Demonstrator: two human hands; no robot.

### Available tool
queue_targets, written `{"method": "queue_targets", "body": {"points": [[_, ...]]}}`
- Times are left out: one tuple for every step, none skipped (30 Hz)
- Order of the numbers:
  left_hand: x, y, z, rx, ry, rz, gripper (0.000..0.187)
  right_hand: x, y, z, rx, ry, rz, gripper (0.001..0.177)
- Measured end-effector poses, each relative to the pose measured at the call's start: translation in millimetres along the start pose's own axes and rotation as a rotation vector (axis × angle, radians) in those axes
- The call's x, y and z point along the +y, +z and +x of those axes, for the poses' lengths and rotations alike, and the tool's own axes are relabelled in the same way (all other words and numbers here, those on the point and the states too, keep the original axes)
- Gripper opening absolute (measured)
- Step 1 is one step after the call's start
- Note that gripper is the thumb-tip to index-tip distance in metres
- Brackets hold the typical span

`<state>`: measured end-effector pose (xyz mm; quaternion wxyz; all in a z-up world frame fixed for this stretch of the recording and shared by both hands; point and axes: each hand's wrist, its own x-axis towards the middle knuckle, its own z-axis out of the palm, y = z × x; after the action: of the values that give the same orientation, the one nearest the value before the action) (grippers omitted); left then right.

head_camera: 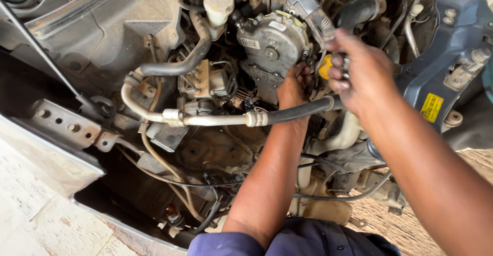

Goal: The person works on a car engine, handling small bolts and parts within the engine compartment while another person assists.

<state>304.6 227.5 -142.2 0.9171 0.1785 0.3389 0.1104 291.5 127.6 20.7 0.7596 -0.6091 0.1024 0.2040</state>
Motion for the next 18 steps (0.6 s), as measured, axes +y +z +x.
{"method": "queue_targets", "body": {"points": [[-1, -2, -16, 0.001, -0.025, -0.002, 0.024, 3, -1, -16, 0.007, 0.008, 0.142, 0.025], [-1, -8, -32, 0.003, -0.051, -0.005, 0.035, 11, -2, -31, 0.013, 0.005, 0.14, 0.025], [-3, -12, -47, -0.001, -0.058, -0.01, 0.035, 20, -6, -46, 0.03, 0.078, 0.167, 0.028], [-9, -15, -63, -0.007, -0.072, -0.01, 0.036, 31, -10, -60, 0.046, 0.15, 0.196, 0.031], [-12, -23, -77, -0.012, -0.08, -0.013, 0.037, 47, -12, -72, 0.053, 0.187, 0.193, 0.029], [-16, -35, -93, -0.057, -0.129, 0.091, 0.041, 64, -14, -80, 0.061, 0.223, 0.19, 0.027], [-18, -49, -108, -0.104, -0.169, 0.199, 0.046, 78, -15, -83, 0.055, 0.22, 0.186, 0.027], [-21, -55, -119, -0.073, -0.167, 0.166, 0.04, 91, -17, -83, 0.109, 0.191, 0.196, 0.023], [-25, -62, -129, -0.036, -0.167, 0.134, 0.035, 107, -20, -85, 0.165, 0.168, 0.208, 0.02], [-27, -71, -140, -0.031, -0.166, 0.131, 0.035, 121, -22, -87, 0.162, 0.172, 0.205, 0.02], [-25, -79, -151, 0.02, -0.212, 0.034, 0.035, 133, -20, -89, 0.114, 0.074, 0.248, 0.021], [-21, -84, -162, 0.071, -0.257, -0.063, 0.037, 141, -20, -94, 0.066, -0.025, 0.292, 0.023], [-13, -88, -170, 0.071, -0.251, -0.056, 0.037, 148, -18, -102, 0.063, -0.024, 0.3, 0.023], [-3, -91, -179, 0.051, -0.257, 0.014, 0.039, 154, -13, -113, 0.013, -0.203, 0.028, 0.023], [9, -92, -187, 0.029, -0.264, 0.086, 0.042, 157, -6, -125, -0.033, -0.382, -0.244, 0.025], [18, -92, -195, 0.029, -0.26, 0.096, 0.042, 156, 0, -136, -0.031, -0.384, -0.234, 0.025], [25, -91, -203, -0.065, -0.288, -0.061, 0.043, 154, 7, -147, -0.121, -0.522, -0.307, 0.027], [29, -89, -209, -0.157, -0.317, -0.218, 0.047, 150, 13, -157, -0.209, -0.66, -0.381, 0.029]]}}
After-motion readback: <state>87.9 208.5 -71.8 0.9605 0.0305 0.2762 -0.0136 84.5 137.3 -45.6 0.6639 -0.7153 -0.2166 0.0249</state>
